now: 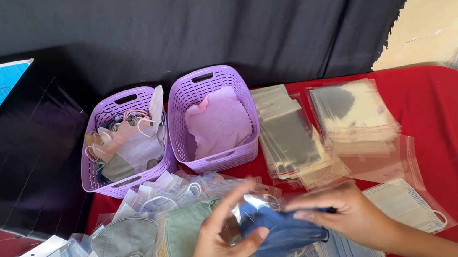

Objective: The person is individually packing various fabric face masks into clear plastic protective sleeves on a red-covered workspace.

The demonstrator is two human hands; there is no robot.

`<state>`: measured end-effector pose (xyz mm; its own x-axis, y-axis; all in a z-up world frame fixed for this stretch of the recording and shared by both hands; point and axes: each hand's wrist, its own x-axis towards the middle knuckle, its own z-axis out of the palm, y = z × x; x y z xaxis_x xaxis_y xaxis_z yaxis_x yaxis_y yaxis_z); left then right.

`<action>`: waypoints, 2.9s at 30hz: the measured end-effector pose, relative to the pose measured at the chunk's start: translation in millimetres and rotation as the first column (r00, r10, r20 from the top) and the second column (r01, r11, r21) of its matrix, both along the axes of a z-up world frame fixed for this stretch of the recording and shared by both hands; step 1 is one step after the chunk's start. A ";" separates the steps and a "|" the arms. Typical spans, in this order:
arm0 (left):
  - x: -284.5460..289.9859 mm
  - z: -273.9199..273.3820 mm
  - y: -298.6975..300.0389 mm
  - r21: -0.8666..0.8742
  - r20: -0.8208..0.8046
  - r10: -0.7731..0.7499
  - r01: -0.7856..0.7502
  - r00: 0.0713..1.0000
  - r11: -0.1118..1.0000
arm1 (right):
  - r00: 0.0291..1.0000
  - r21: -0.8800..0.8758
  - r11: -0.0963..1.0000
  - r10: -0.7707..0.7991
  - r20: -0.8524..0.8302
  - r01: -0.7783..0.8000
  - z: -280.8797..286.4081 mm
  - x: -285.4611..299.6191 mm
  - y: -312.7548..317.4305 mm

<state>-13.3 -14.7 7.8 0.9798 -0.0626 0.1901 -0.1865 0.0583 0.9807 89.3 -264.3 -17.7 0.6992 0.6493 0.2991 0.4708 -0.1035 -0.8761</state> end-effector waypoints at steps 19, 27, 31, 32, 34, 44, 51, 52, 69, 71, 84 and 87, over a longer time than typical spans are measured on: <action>7.2 -39.8 -1.8 -0.136 -0.011 0.176 -0.176 0.984 0.975 | 0.994 0.004 1.000 0.019 0.105 -0.020 10.8 6.1 0.6; 8.4 -26.4 -1.0 -0.097 0.037 0.247 -0.243 0.968 0.965 | 0.986 -0.016 0.997 -0.070 0.150 0.073 -8.8 5.4 -3.6; 8.0 -30.4 -5.6 -0.087 0.035 0.245 -0.242 0.969 0.966 | 0.994 -0.023 0.995 -0.096 -0.052 0.095 -19.0 1.8 -7.7; 9.0 -36.4 -6.3 -0.132 0.009 0.233 -0.229 0.973 0.964 | 0.998 0.007 0.998 -0.060 0.025 0.060 -6.7 -0.7 0.8; 7.9 -35.2 -4.9 -0.161 -0.012 0.237 -0.236 0.971 0.958 | 0.994 0.050 0.999 -0.010 0.105 0.005 -1.2 -3.2 8.8; 5.1 -25.4 4.6 -0.044 0.139 0.218 -0.213 0.966 0.976 | 0.990 -0.040 0.990 -0.135 0.046 0.137 4.4 -1.6 3.5; 10.9 -51.6 1.5 -0.065 0.021 0.237 -0.235 0.971 0.970 | 0.992 -0.014 1.000 0.000 0.129 0.002 7.4 -4.9 11.8; 13.0 -47.2 3.8 -0.062 0.048 0.237 -0.234 0.970 0.970 | 0.988 -0.005 1.000 0.000 0.155 0.001 13.4 -4.6 10.9; -13.3 -4.4 86.9 0.873 0.133 0.445 -0.317 0.886 0.371 | 0.780 -0.304 0.941 0.076 0.621 0.150 -100.9 9.2 -36.1; -10.9 8.9 86.4 0.876 0.266 0.452 -0.409 0.851 0.254 | 0.646 -0.301 0.934 0.112 0.755 0.190 -121.0 10.5 -36.5; 184.6 -52.2 304.7 0.884 0.094 0.583 -0.337 0.807 0.324 | 0.685 -0.459 0.872 0.231 0.691 0.170 -160.5 25.4 -35.0; 199.4 -83.8 315.7 0.985 0.049 0.635 -0.141 0.771 0.096 | 0.760 -0.532 0.838 0.267 0.592 0.120 -146.6 20.4 -34.0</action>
